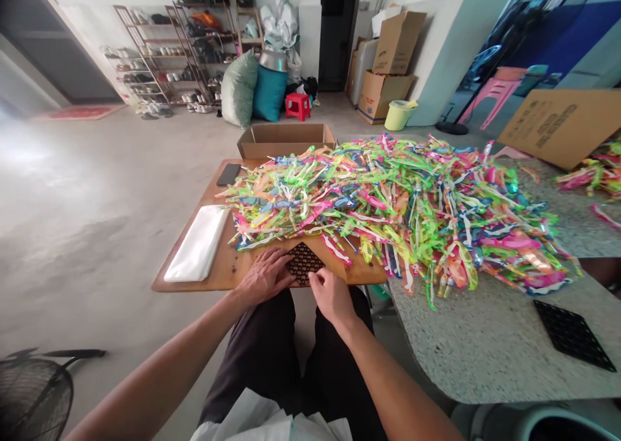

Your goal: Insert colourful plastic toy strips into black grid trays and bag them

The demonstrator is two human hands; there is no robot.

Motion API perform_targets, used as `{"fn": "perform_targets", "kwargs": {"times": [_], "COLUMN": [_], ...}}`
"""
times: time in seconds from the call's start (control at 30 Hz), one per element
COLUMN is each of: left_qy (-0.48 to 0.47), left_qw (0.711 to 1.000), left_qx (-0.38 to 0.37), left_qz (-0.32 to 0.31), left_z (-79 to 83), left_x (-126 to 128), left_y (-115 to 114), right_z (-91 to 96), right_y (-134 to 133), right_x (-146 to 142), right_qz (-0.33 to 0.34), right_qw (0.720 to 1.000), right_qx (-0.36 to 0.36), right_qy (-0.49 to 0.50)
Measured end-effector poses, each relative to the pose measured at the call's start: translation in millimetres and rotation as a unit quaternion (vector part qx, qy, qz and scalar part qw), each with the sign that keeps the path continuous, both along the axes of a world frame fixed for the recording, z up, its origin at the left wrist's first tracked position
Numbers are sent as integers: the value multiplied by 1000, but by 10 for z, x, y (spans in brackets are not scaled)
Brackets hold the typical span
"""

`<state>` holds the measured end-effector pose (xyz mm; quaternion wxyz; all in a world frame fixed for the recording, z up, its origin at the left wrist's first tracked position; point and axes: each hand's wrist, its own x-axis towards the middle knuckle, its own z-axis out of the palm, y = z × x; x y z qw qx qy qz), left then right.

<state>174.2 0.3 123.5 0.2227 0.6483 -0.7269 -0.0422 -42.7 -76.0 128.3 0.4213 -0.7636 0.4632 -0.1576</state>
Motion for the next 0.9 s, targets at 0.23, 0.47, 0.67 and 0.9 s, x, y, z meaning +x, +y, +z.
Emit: {"fn": "perform_targets", "kwargs": {"times": [0.23,0.47,0.67,0.9], "left_qy": [-33,-33,54,134], "left_qw": [997,996,990,981], "left_qx": [-15,-14,-62,49], "left_qz": [70,84,113,129], "left_z": [10,-33,151,336], "left_x": [-204,-337,-36,144], "left_y": [132,258,-60,-526], "right_z": [-114,-106,-31,-34], "right_y": [-48,-249,-666,-789], "right_x": [-5,45,-230,-411], "right_qz": [44,96,-33,14], "right_qw": [934,919,920,918], "right_qx": [-331,-362,-350,-343], "right_qy": [130,120,173,201]}}
